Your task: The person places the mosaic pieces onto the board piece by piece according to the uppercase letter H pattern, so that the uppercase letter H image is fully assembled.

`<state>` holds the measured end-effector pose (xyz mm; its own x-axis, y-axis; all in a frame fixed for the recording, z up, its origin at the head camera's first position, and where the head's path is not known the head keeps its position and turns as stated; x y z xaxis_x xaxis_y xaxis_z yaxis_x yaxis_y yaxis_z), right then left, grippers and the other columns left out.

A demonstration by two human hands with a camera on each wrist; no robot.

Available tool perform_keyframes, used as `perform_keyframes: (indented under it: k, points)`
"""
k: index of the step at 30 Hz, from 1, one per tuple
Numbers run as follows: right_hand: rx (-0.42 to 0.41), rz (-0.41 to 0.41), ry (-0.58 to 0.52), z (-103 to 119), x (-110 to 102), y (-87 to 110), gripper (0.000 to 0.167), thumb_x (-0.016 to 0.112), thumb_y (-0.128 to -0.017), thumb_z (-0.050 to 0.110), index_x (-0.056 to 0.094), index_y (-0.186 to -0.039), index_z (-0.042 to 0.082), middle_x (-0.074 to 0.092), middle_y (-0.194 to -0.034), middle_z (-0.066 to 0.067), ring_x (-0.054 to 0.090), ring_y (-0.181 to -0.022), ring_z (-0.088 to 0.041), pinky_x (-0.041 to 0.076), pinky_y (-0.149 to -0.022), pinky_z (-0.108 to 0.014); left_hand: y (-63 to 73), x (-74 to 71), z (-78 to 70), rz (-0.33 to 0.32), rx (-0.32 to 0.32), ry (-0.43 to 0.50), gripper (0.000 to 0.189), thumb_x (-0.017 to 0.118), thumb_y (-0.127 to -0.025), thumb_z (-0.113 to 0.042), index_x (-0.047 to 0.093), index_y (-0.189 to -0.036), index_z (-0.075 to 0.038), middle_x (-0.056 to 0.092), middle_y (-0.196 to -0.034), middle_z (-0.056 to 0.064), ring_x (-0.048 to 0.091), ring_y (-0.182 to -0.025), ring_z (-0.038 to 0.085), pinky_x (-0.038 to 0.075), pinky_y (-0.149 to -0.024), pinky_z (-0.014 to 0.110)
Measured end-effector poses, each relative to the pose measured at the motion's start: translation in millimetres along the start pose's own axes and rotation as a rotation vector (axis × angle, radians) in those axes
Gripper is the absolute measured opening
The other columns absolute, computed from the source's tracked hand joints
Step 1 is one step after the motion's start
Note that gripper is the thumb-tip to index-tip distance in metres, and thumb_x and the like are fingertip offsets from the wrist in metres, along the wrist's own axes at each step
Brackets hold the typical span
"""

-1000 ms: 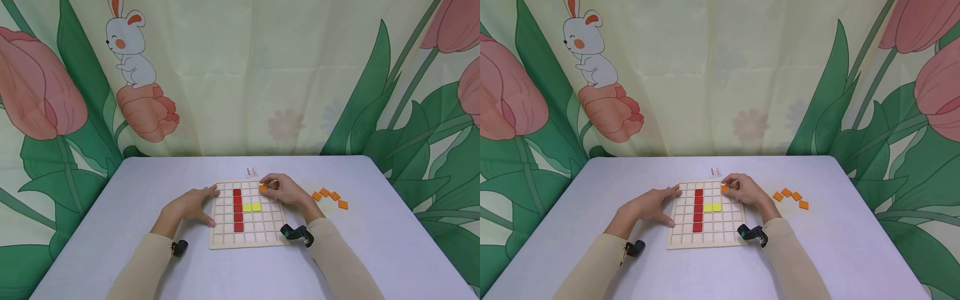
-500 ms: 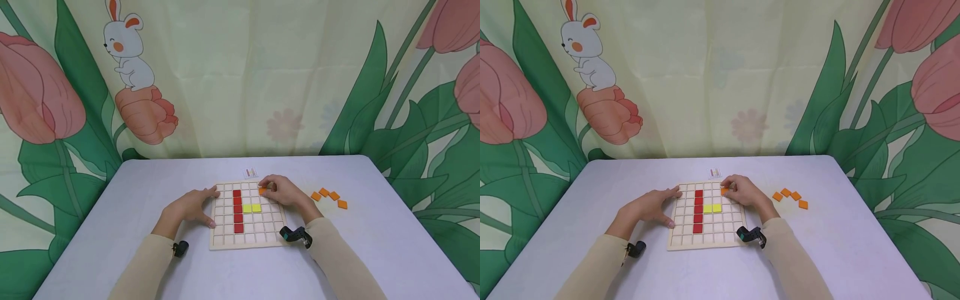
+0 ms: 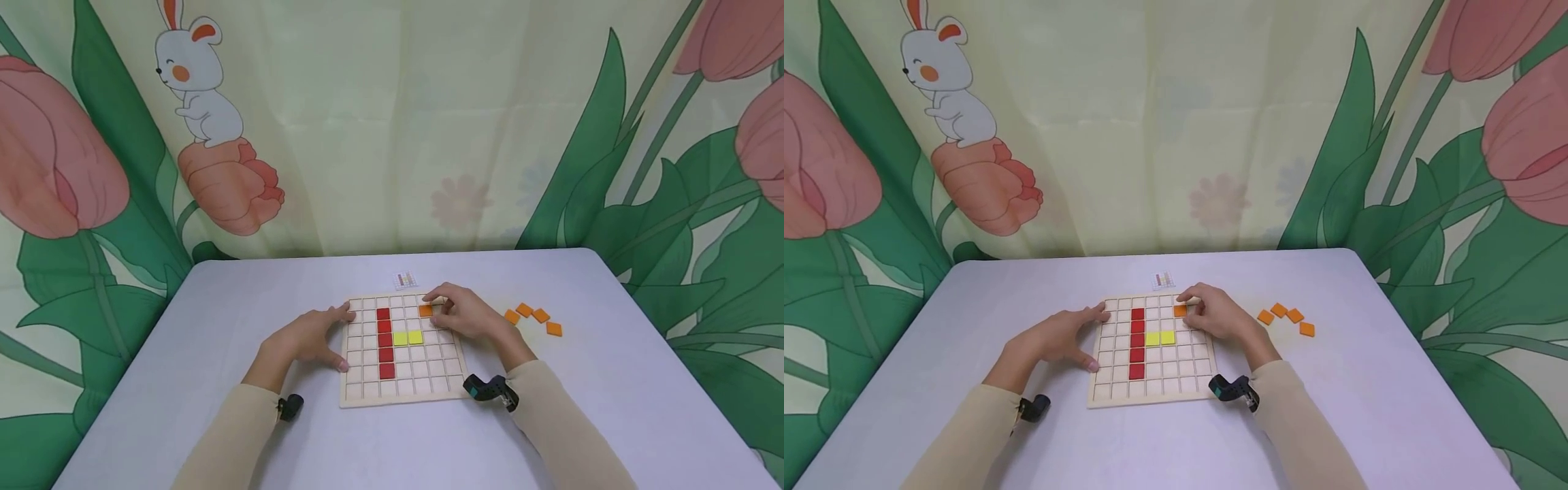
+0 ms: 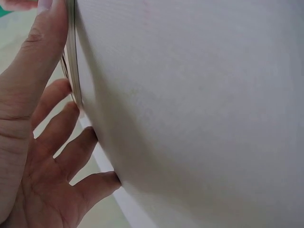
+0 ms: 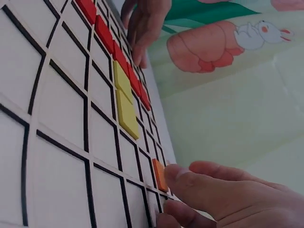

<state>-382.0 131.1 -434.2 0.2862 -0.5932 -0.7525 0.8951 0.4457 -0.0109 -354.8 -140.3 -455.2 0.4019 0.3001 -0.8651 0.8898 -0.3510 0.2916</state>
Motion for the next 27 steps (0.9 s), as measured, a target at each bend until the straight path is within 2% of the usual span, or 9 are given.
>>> perform_keyframes:
  k: [7, 16, 27]
  points:
    - [-0.005, -0.027, -0.004, -5, -9, 17.9, 0.041, 0.077, -0.094, 0.02, 0.065, -0.133, 0.016, 0.063, -0.129, -0.005, 0.061, -0.098, -0.018, 0.056, -0.084, -0.033, -0.3, 0.8, -1.0, -0.006, 0.025, 0.008, 0.11, 0.097, -0.062, -0.045, 0.044, -0.157, -0.03, 0.03, -0.169, -0.004, 0.03, -0.154, 0.032, 0.035, -0.12, 0.055]
    - [-0.029, -0.081, 0.02, -13, -30, 40.8, 0.038, 0.074, -0.096, 0.021, 0.065, -0.133, 0.014, 0.064, -0.13, -0.005, 0.062, -0.1, -0.018, 0.057, -0.086, -0.036, 0.1, 2.0, 2.9, -0.011, 0.01, 0.012, 0.111, 0.098, -0.061, -0.046, 0.044, -0.157, -0.03, 0.028, -0.169, -0.004, 0.028, -0.155, 0.031, 0.034, -0.12, 0.055]
    - [-0.143, -0.152, 0.042, -18, -58, 57.6, 0.035, 0.076, -0.094, 0.012, 0.067, -0.128, 0.01, 0.067, -0.123, -0.013, 0.065, -0.093, -0.017, 0.059, -0.079, -0.035, -0.8, 1.0, 2.8, -0.002, 0.017, 0.017, 0.11, 0.097, -0.062, -0.046, 0.043, -0.157, -0.03, 0.028, -0.169, -0.003, 0.027, -0.155, 0.031, 0.034, -0.12, 0.055]
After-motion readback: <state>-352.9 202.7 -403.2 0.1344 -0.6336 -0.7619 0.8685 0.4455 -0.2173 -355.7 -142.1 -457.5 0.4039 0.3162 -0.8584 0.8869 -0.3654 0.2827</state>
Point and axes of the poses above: each hand's wrist, its own y-axis away from the middle knuckle, its own x-axis out of the palm, z = x × y, the point moved 9 cm from there along -y, towards the middle knuckle
